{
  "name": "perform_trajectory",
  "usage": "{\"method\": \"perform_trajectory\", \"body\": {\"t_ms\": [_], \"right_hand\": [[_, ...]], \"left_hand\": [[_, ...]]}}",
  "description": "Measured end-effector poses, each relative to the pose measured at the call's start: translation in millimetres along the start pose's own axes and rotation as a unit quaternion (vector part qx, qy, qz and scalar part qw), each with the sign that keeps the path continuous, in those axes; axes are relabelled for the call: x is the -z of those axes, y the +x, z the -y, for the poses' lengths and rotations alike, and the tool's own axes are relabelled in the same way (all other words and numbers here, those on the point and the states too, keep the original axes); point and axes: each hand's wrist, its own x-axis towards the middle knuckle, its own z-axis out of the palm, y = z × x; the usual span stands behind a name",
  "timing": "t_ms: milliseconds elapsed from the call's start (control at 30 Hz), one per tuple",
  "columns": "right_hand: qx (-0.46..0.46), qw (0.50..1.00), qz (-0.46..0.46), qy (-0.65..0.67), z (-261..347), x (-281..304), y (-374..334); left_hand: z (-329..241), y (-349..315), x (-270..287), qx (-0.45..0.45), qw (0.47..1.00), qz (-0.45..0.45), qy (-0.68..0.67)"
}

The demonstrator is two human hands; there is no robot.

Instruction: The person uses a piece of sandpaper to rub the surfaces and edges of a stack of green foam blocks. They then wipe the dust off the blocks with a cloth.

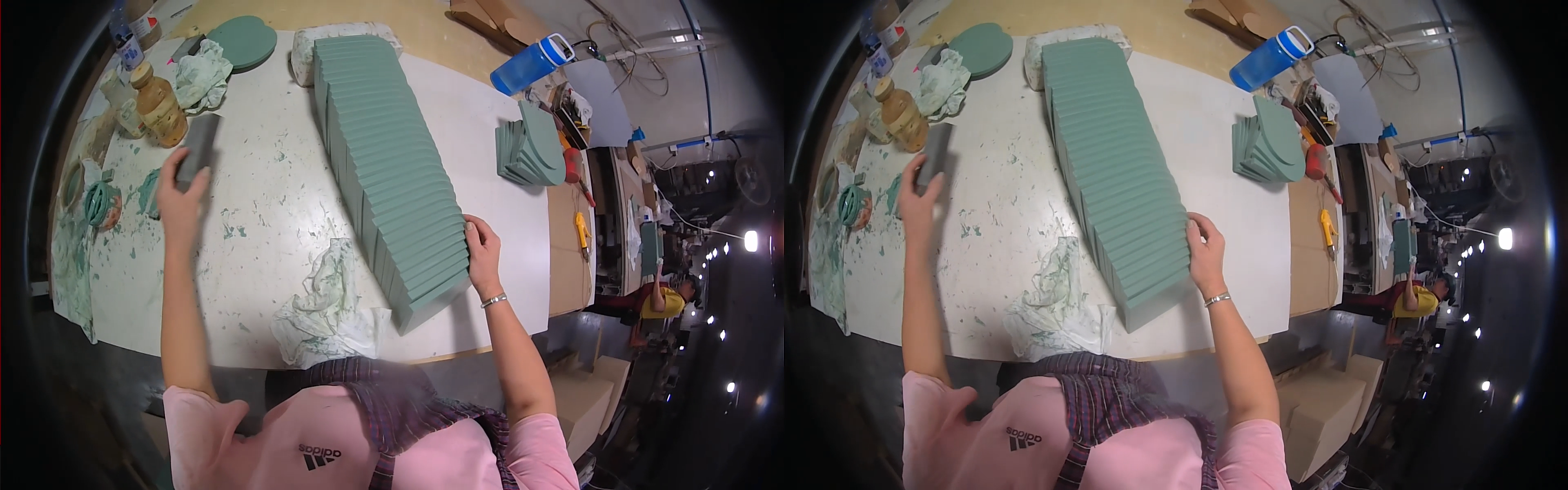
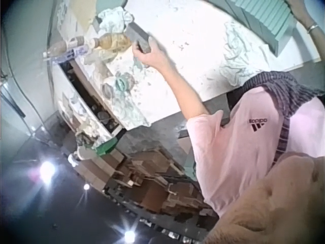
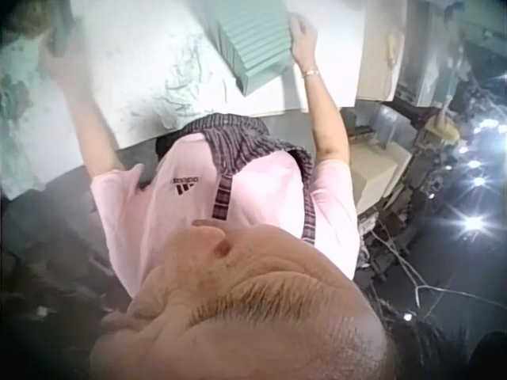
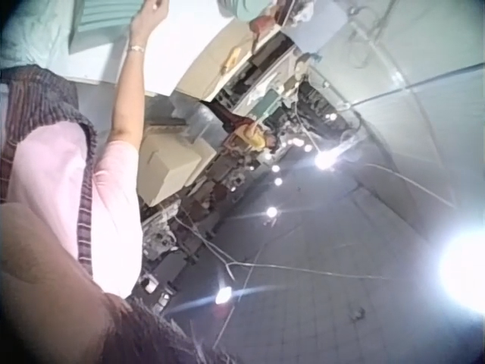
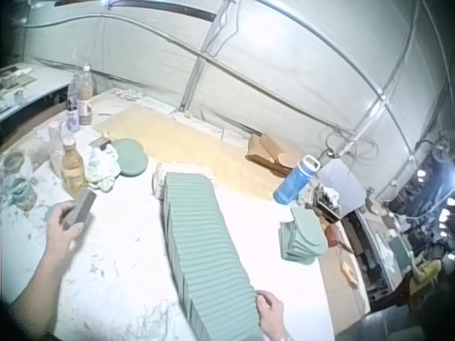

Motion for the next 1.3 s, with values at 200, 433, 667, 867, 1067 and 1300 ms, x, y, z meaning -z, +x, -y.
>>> {"method": "perform_trajectory", "body": {"t_ms": [200,433,667,867,1067,1300], "right_hand": [[0.000,1.000,0.003,-0.001,1.3,1.2,-0.7],[0.006,1.000,0.017,-0.001,5.4,-2.2,-2.4],[0.004,1.000,0.002,-0.006,2.2,2.6,-2.9],[0.006,1.000,-0.005,0.004,5.7,-4.5,-3.4],[-0.004,1.000,-0.011,-0.002,6.2,1.6,-5.8],[-0.023,1.000,0.009,0.019,5.7,-2.7,-4.2]], "left_hand": [[-10.0,-26.0,6.3,-0.129,0.985,-0.084,0.074],[-10.3,-83.8,-24.4,-0.240,0.935,0.159,0.209],[34.6,-23.0,22.3,-0.157,0.958,-0.044,0.236],[74.5,65.6,38.9,0.016,0.993,-0.103,0.059],[83.7,147.7,57.1,0.012,0.967,-0.098,0.236],[120.7,179.7,62.5,-0.001,0.910,-0.050,0.412]]}}
